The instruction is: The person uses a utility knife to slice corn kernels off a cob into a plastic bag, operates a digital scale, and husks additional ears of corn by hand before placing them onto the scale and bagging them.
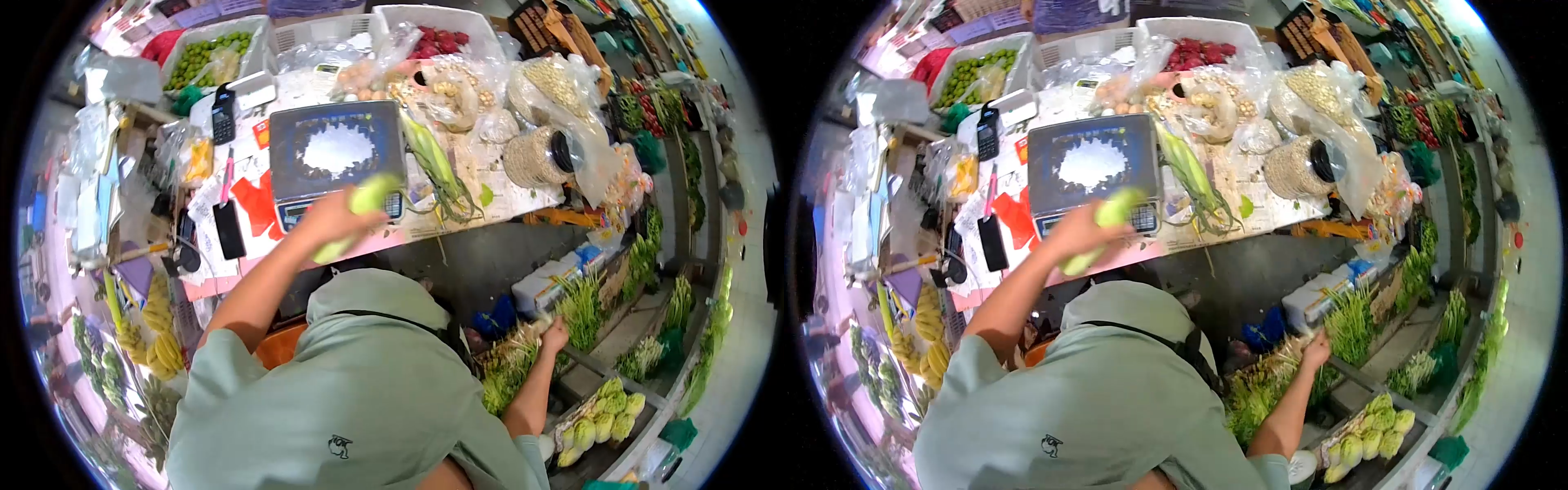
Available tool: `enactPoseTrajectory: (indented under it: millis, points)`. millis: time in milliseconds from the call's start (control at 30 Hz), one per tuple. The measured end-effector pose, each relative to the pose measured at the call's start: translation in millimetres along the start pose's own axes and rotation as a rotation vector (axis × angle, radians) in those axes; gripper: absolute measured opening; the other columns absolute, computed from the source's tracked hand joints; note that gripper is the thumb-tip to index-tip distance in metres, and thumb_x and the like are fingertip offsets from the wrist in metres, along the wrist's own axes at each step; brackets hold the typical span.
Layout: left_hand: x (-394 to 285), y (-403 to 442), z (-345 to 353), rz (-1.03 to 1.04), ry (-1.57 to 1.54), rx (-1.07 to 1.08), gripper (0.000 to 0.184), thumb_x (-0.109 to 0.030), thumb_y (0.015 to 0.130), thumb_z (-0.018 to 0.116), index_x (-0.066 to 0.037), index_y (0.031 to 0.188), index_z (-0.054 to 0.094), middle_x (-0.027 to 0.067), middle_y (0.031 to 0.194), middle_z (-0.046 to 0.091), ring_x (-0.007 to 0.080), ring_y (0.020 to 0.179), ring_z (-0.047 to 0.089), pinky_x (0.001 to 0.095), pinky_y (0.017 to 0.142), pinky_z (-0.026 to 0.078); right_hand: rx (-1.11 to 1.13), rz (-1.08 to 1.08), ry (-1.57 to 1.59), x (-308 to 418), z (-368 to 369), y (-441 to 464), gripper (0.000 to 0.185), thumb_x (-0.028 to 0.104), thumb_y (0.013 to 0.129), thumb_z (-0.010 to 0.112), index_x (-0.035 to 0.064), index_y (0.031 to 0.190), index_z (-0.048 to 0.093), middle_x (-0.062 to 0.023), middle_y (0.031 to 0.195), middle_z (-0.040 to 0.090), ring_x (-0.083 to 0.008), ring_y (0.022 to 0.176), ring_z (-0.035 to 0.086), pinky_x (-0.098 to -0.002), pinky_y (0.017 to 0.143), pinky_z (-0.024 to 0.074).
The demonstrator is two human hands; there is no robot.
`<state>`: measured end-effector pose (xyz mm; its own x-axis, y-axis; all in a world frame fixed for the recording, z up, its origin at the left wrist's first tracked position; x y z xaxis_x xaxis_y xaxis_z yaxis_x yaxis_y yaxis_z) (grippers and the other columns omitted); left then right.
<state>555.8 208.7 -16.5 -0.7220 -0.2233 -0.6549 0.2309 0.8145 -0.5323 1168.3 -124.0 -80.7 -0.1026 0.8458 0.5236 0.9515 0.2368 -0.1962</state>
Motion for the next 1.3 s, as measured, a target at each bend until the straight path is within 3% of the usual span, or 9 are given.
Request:
enactPoseTrajectory:
  millis: [33, 133, 233, 267, 400, 433, 767, 1067, 1300]
  points:
    - [12.4, 12.9, -16.3, -0.009, -0.068, -0.099, 0.080, -0.071, 0.074, 0.073, 0.000, 0.111, 0.068, 0.0231, 0.099, 0.073, 0.0354, 0.090, 0.072, 0.0441, 0.081, 0.055, -0.097, -0.256, -0.448, -42.8, 9.3, 21.1, 0.052, 0.040, 0.102, 0.057, 0.0013, 0.068, 0.062, -0.0130, 0.060, 0.054, -0.0247, 0.045, 0.043, -0.0429, 0.044, 0.0359]
    - [39.4, 52.4, -51.3, -0.068, -0.091, -0.373, 0.074, -0.063, 0.079, 0.075, 0.003, 0.111, 0.065, 0.0250, 0.098, 0.072, 0.0370, 0.091, 0.072, 0.0447, 0.081, 0.055, 0.351, 0.256, -0.944, -66.9, 42.0, -28.0, 0.028, 0.023, 0.092, 0.067, 0.0042, 0.112, 0.071, -0.0148, 0.099, 0.072, -0.0269, 0.074, 0.067, -0.0454, 0.064, 0.0551]
    - [61.3, 88.2, -66.9, -0.059, -0.018, -0.463, 0.073, -0.059, 0.079, 0.076, 0.005, 0.110, 0.062, 0.0279, 0.102, 0.071, 0.0401, 0.095, 0.071, 0.0458, 0.083, 0.054, 0.688, -0.405, -1.349, -119.7, 113.1, -34.5, 0.036, 0.030, 0.092, 0.065, 0.0024, 0.114, 0.072, -0.0216, 0.115, 0.071, -0.0380, 0.106, 0.069, -0.0443, 0.084, 0.0564]
    - [64.9, 94.8, -70.1, -0.075, 0.020, -0.479, 0.073, -0.058, 0.078, 0.077, 0.005, 0.110, 0.061, 0.0283, 0.102, 0.071, 0.0412, 0.095, 0.071, 0.0466, 0.083, 0.054, 0.682, -0.108, -1.204, -110.0, 137.8, -35.5, 0.041, 0.034, 0.091, 0.062, 0.0063, 0.120, 0.071, -0.0198, 0.124, 0.068, -0.0402, 0.113, 0.065, -0.0449, 0.094, 0.0528]
    - [75.2, 109.0, -71.2, -0.163, 0.097, -0.531, 0.071, -0.055, 0.077, 0.079, 0.005, 0.110, 0.061, 0.0272, 0.105, 0.070, 0.0421, 0.097, 0.069, 0.0473, 0.086, 0.053, 0.465, -0.511, -0.359, 86.1, 203.2, -87.5, 0.094, 0.043, 0.080, 0.079, -0.0178, 0.140, 0.040, -0.0344, 0.128, 0.060, -0.0434, 0.119, 0.061, -0.0435, 0.100, 0.0494]
    - [73.6, 105.4, -70.2, -0.130, 0.136, -0.569, 0.071, -0.053, 0.076, 0.080, 0.005, 0.112, 0.061, 0.0268, 0.106, 0.069, 0.0416, 0.099, 0.068, 0.0470, 0.088, 0.053, 0.428, -0.542, -0.326, 111.1, 223.5, -84.4, 0.074, 0.038, 0.087, 0.074, -0.0023, 0.143, 0.047, -0.0267, 0.131, 0.063, -0.0401, 0.122, 0.060, -0.0429, 0.099, 0.0489]
    - [73.1, 52.8, -35.2, -0.037, 0.063, -0.826, 0.094, -0.049, 0.080, 0.080, 0.010, 0.143, 0.043, 0.0317, 0.132, 0.057, 0.0422, 0.124, 0.058, 0.0449, 0.103, 0.047, 0.395, -1.305, -0.117, 286.0, 327.7, -162.0, 0.055, 0.024, 0.087, 0.073, -0.0016, 0.131, 0.052, -0.0184, 0.123, 0.063, -0.0386, 0.120, 0.056, -0.0497, 0.101, 0.0447]
    - [69.9, -37.1, 31.2, 0.116, 0.021, -0.823, 0.063, -0.028, 0.088, 0.077, 0.007, 0.132, 0.050, 0.0291, 0.132, 0.054, 0.0427, 0.124, 0.053, 0.0448, 0.107, 0.042, 0.432, -1.021, -0.559, 317.3, 357.1, -177.1, 0.067, 0.035, 0.082, 0.077, 0.0018, 0.134, 0.051, -0.0168, 0.130, 0.058, -0.0325, 0.128, 0.047, -0.0519, 0.108, 0.0300]
    - [33.1, -54.1, 66.6, 0.501, -0.083, -0.600, 0.052, -0.008, 0.084, 0.075, -0.001, 0.131, 0.055, 0.0224, 0.126, 0.060, 0.0386, 0.116, 0.060, 0.0421, 0.101, 0.048, 0.821, -0.750, -0.134, 340.1, 271.6, -189.7, 0.050, 0.045, 0.088, 0.068, -0.0051, 0.086, 0.071, -0.0137, 0.077, 0.069, -0.0254, 0.075, 0.065, -0.0383, 0.072, 0.0505]
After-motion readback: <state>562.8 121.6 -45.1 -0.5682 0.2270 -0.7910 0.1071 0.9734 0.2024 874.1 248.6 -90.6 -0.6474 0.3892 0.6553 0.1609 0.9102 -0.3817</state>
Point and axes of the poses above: each hand's wrist, its own y-axis towards the middle knuckle, its own z-axis out of the palm, x = y × z, the point moved 3 cm from there along y, towards the middle knuckle
